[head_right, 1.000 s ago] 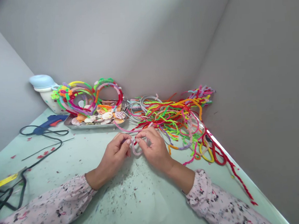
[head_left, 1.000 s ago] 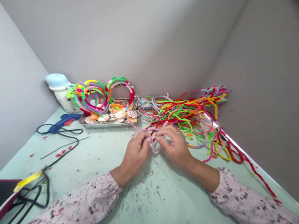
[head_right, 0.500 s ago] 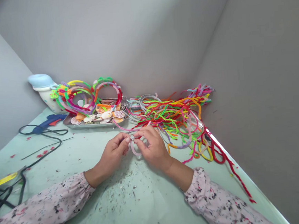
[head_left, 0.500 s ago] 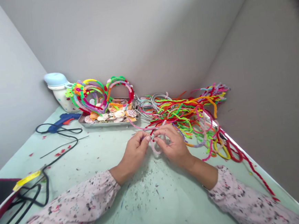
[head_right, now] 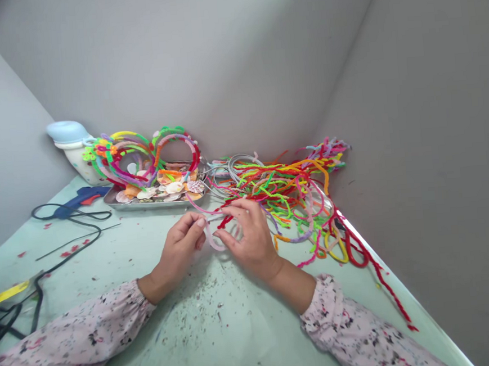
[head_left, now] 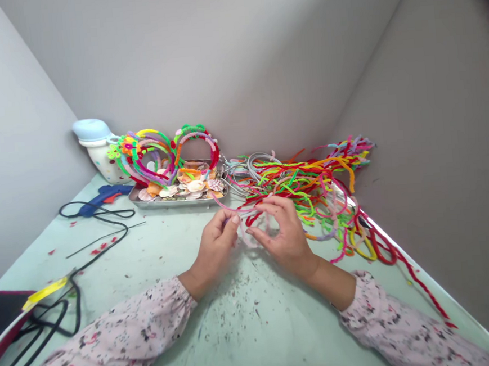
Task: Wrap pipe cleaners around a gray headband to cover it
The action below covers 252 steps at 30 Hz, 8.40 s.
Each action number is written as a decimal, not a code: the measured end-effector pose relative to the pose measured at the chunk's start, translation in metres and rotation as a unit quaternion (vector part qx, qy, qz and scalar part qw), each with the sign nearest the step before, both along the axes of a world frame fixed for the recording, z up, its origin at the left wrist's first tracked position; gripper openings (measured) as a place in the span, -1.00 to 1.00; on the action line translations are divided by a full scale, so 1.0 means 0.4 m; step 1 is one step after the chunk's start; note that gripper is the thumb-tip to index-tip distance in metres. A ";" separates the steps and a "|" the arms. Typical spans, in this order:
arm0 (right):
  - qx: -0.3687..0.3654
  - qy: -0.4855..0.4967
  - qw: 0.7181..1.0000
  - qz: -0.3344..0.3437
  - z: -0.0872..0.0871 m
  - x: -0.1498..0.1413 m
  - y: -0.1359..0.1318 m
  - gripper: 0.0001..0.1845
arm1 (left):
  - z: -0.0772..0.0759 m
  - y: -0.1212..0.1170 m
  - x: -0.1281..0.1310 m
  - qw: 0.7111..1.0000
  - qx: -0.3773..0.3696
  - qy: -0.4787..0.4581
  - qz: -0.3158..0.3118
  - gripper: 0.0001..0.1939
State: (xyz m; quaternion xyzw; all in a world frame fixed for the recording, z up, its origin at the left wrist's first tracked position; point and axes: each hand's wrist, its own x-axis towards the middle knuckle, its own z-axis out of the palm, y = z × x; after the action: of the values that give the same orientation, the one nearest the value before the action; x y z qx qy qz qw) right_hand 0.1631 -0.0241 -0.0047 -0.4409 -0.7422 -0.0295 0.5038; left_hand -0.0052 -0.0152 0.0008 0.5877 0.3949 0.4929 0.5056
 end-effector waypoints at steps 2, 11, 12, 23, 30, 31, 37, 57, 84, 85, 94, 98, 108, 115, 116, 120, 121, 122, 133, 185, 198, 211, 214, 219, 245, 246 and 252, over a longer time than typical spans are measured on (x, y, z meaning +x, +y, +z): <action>0.016 0.004 1.000 0.022 0.001 0.003 -0.004 -0.66 | 0.004 0.002 -0.001 1.000 0.011 -0.010 0.026 -0.78; 0.016 -0.069 0.976 0.206 0.001 0.006 -0.023 -0.65 | -0.001 0.014 -0.002 0.997 0.000 -0.041 0.061 -0.81; 0.037 -0.059 0.973 0.222 0.002 0.006 -0.026 -0.69 | -0.001 0.015 -0.003 0.997 -0.001 -0.041 0.063 -0.81; -0.001 0.039 0.972 0.231 0.033 0.000 -0.050 -0.73 | -0.003 0.019 -0.009 0.998 -0.015 -0.050 0.039 -0.76; 0.079 -0.044 0.996 0.016 0.005 0.015 -0.002 -0.72 | -0.004 0.003 -0.001 0.998 -0.033 -0.049 -0.035 -0.78; 0.075 -0.059 0.995 0.011 0.005 0.014 0.001 -0.73 | -0.002 0.000 0.000 0.997 -0.035 -0.044 -0.043 -0.79; 0.089 -0.123 0.988 0.026 0.006 0.003 0.000 -0.79 | 0.005 -0.011 0.005 0.994 -0.057 -0.056 -0.078 -0.85; 0.080 -0.119 0.988 0.063 0.006 0.004 -0.004 -0.86 | 0.008 -0.010 0.002 0.996 -0.029 -0.010 -0.085 -0.77; 0.091 -0.110 0.988 0.055 -0.006 0.010 0.000 -0.87 | 0.008 0.000 0.001 0.994 -0.050 -0.029 -0.095 -0.84; 0.090 -0.111 0.988 0.054 -0.005 0.009 -0.001 -0.87 | 0.009 0.000 0.001 0.994 -0.050 -0.027 -0.093 -0.84; 0.086 -0.105 0.990 0.039 -0.005 0.010 -0.001 -0.80 | 0.018 -0.005 0.001 0.996 -0.041 0.000 -0.081 -0.82; 0.086 -0.113 0.989 0.037 -0.003 0.010 0.000 -0.79 | 0.014 -0.004 0.002 0.996 -0.040 -0.005 -0.075 -0.81; 0.104 -0.127 0.986 0.040 -0.006 0.014 0.001 -0.80 | -0.001 -0.002 0.000 0.996 0.001 0.041 -0.080 -0.81; 0.093 -0.115 0.987 0.065 -0.005 0.015 -0.004 -0.80 | 0.006 -0.005 -0.001 0.995 0.013 0.059 -0.076 -0.82; 0.092 -0.112 0.987 0.069 -0.004 0.014 -0.004 -0.80 | 0.005 -0.005 -0.001 0.995 0.016 0.060 -0.076 -0.81; 0.081 -0.099 0.988 0.083 -0.006 0.013 -0.002 -0.79 | 0.003 -0.003 -0.002 0.995 0.029 0.065 -0.074 -0.81; 0.078 -0.096 0.989 0.085 -0.007 0.013 -0.001 -0.78 | 0.002 -0.003 -0.002 0.994 0.033 0.068 -0.073 -0.81; 0.075 -0.092 0.989 0.088 -0.008 0.013 0.000 -0.78 | 0.002 -0.003 -0.003 0.994 0.038 0.071 -0.073 -0.82; 0.054 -0.056 0.992 0.103 -0.006 0.007 -0.006 -0.80 | 0.012 -0.004 -0.007 0.980 0.119 0.149 -0.054 -0.83; -0.368 0.184 0.892 0.188 0.021 0.004 -0.002 -0.74 | 0.002 -0.007 -0.010 0.931 0.217 0.289 -0.046 -0.95; -0.364 0.178 0.887 0.221 0.019 0.010 -0.001 -0.71 | 0.005 -0.009 -0.009 0.931 0.216 0.293 -0.034 -0.97; -0.351 0.178 0.891 0.229 0.009 0.011 0.002 -0.74 | 0.000 -0.006 -0.007 0.941 0.193 0.276 -0.027 -0.99; -0.363 0.192 0.880 0.241 -0.001 0.014 0.005 -0.75 | 0.001 -0.006 -0.007 0.940 0.201 0.273 -0.031 -0.98; -0.376 0.205 0.869 0.246 -0.006 0.015 0.006 -0.79 | 0.001 -0.007 -0.007 0.940 0.208 0.270 -0.030 -0.97; -0.356 0.189 0.902 0.153 0.009 -0.008 -0.009 -0.80 | 0.002 0.002 -0.002 0.952 0.209 0.219 -0.050 -0.91; -0.357 0.186 0.903 0.151 0.009 -0.009 -0.009 -0.80 | 0.002 0.002 -0.002 0.952 0.210 0.219 -0.050 -0.91; -0.362 0.194 0.900 0.148 0.010 -0.010 -0.007 -0.80 | -0.002 0.000 -0.006 0.953 0.208 0.211 -0.056 -0.92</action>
State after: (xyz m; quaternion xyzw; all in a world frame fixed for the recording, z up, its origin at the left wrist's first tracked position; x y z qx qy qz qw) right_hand 0.1590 -0.0270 -0.0008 -0.4749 -0.6459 0.4020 0.4424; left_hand -0.0077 -0.0152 -0.0002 0.7916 0.3476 0.4002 0.3039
